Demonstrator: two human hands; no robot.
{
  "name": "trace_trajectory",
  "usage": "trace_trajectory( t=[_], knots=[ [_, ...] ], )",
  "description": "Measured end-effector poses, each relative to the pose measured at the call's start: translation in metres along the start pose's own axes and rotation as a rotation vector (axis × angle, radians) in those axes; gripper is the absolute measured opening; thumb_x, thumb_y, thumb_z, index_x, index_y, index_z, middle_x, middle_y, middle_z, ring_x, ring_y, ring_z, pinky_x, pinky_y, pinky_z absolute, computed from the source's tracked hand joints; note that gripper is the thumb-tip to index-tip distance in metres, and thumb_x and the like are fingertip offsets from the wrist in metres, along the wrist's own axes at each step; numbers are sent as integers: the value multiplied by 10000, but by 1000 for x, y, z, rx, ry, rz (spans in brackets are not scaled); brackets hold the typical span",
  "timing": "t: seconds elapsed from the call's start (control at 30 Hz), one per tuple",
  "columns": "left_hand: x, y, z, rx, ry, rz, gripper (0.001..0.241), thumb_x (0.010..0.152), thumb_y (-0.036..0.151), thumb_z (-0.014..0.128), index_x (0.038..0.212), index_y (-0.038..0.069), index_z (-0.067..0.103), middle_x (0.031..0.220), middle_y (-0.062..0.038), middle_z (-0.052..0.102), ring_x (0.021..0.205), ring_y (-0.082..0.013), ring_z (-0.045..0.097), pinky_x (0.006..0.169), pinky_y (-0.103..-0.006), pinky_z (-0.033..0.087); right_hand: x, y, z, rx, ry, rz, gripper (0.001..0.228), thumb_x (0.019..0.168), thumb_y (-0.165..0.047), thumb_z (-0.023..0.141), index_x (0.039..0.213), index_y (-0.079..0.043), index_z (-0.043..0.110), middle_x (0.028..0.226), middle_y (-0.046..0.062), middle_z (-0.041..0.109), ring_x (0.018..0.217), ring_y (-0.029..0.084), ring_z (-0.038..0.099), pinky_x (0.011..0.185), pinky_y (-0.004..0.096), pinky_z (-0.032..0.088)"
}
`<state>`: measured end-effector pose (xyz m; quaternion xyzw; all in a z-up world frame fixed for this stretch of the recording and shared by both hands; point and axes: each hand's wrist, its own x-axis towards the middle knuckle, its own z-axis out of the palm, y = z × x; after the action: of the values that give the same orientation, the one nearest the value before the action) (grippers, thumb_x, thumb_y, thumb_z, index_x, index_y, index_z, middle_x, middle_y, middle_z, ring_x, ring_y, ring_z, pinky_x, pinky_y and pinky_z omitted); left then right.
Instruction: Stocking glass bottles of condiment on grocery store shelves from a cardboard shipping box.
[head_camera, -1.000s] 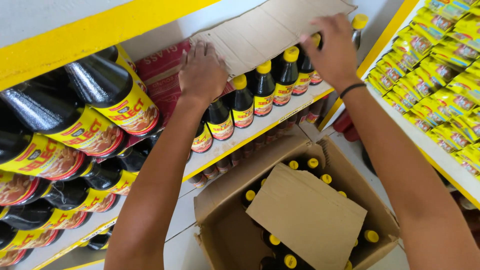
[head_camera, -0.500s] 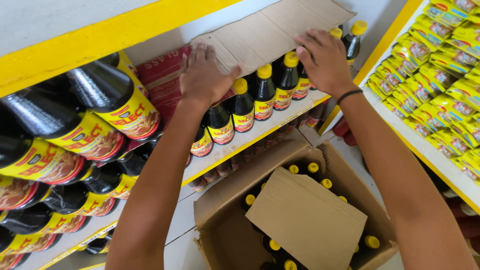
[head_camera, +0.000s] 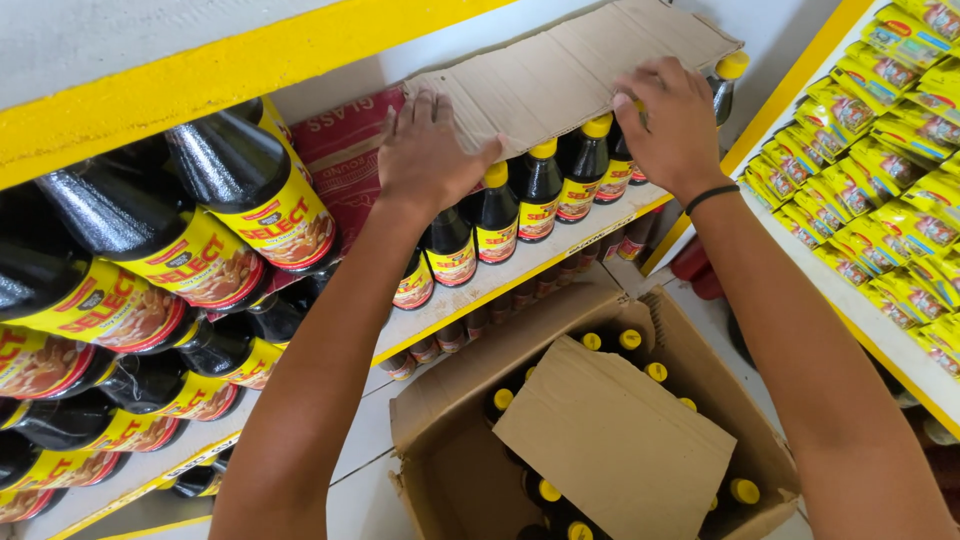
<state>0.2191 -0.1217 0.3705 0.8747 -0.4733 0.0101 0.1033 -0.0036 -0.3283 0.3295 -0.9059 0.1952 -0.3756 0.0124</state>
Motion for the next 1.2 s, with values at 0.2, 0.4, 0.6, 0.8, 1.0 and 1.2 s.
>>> trace_trajectory(
  t=[0.2, 0.4, 0.6, 0.8, 1.0, 1.2],
  knots=[
    [-3, 4, -6, 25, -6, 7, 1039, 891, 774, 418, 1585, 23, 239, 1672, -144, 203, 1545, -274, 181, 1250, -450, 107, 0, 5, 7, 21, -24, -25, 318, 1126, -300, 552, 1369, -140, 680, 1428, 142, 599, 1335, 371, 518, 1122, 518, 382],
    [8, 14, -14, 65, -45, -28, 1034, 885, 771, 443, 1580, 22, 283, 1670, -155, 233, 1557, -280, 192, 1275, -438, 100, 4, 0, 5, -61, 8, -49, 386, 1108, -342, 553, 1434, -155, 642, 1482, 179, 567, 1379, 428, 467, 1129, 545, 336],
    [27, 28, 7, -11, 96, 102, 883, 887, 738, 377, 1596, 216, 308, 1697, -108, 197, 1499, -308, 164, 1183, -479, 130, 3, 0, 8, -41, -91, -16, 458, 1109, -469, 520, 1479, -215, 615, 1505, 155, 544, 1429, 410, 407, 1180, 567, 297],
    [19, 34, 2, 57, -32, 81, 845, 921, 764, 348, 1580, 234, 338, 1646, -102, 289, 1521, -310, 252, 1226, -464, 197, 3, -12, 3, -52, -107, 73, 440, 1068, -501, 541, 1422, -260, 645, 1499, 92, 556, 1435, 325, 414, 1163, 695, 187],
    [19, 43, -3, 83, -30, 80, 825, 930, 750, 358, 1573, 234, 363, 1651, -118, 285, 1531, -316, 245, 1233, -470, 197, 4, -2, 1, -46, -99, 50, 435, 1077, -485, 546, 1421, -239, 651, 1527, 110, 542, 1455, 332, 407, 1178, 671, 200],
    [21, 46, 4, 64, -37, 78, 831, 918, 749, 371, 1569, 234, 355, 1649, -124, 270, 1527, -323, 233, 1219, -490, 200, 0, 11, 9, 33, -95, 62, 458, 1075, -501, 543, 1434, -232, 636, 1548, 133, 513, 1468, 379, 369, 1188, 598, 253]
  ],
)
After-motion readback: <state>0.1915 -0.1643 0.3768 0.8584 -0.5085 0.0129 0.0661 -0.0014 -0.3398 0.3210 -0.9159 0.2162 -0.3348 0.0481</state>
